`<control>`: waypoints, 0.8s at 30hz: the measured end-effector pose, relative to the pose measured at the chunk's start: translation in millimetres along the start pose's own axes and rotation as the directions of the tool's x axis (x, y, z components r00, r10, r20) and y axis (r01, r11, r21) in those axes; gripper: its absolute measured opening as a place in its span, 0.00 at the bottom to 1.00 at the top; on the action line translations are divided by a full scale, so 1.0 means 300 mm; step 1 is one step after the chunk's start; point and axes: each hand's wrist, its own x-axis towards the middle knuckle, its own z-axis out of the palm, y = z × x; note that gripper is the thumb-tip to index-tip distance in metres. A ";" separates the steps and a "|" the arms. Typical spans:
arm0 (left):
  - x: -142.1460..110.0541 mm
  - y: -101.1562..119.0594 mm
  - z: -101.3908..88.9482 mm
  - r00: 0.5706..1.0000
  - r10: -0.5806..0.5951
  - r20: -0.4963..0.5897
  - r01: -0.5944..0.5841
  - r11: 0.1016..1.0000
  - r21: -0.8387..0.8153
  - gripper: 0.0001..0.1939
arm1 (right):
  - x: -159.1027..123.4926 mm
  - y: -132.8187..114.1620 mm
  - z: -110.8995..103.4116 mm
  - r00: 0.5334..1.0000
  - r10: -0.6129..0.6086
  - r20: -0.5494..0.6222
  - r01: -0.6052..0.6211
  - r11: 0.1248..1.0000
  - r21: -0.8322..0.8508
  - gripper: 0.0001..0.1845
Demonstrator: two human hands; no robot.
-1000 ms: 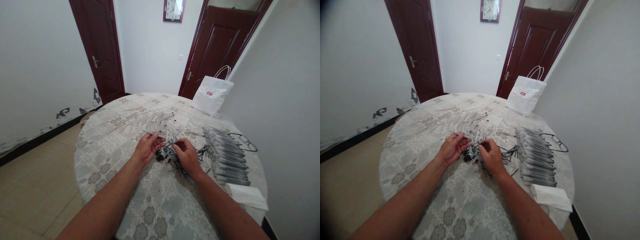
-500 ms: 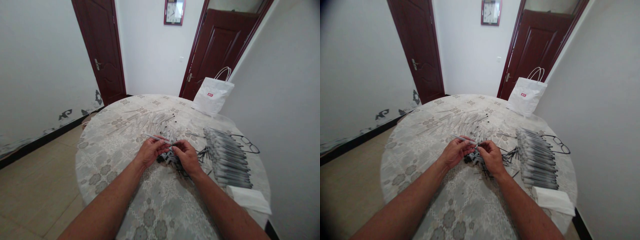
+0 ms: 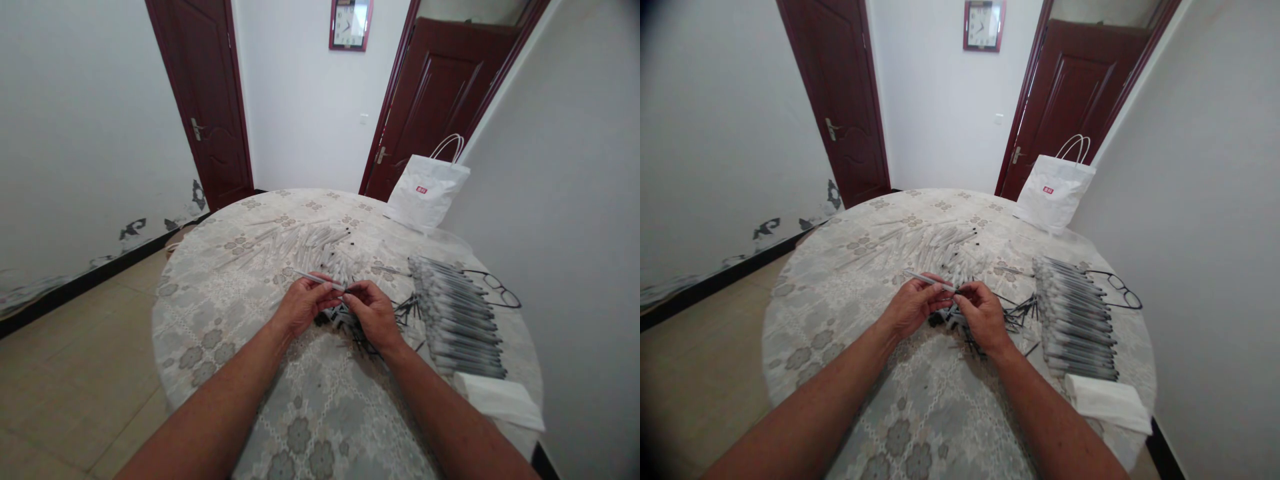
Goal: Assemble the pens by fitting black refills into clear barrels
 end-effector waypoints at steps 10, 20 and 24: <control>-0.001 -0.005 0.001 1.000 0.016 0.011 -0.017 0.999 0.044 0.14 | -0.002 0.012 -0.016 0.996 -0.084 -0.005 0.081 0.972 -0.219 0.11; 0.003 -0.008 -0.003 1.000 -0.015 -0.012 0.016 0.999 0.035 0.16 | -0.015 -0.024 -0.039 0.918 -0.379 0.117 0.387 0.790 -0.475 0.07; 0.001 -0.009 -0.003 0.999 -0.018 -0.029 0.019 0.999 0.037 0.16 | -0.018 -0.038 -0.039 0.921 -0.365 0.133 0.380 0.776 -0.504 0.08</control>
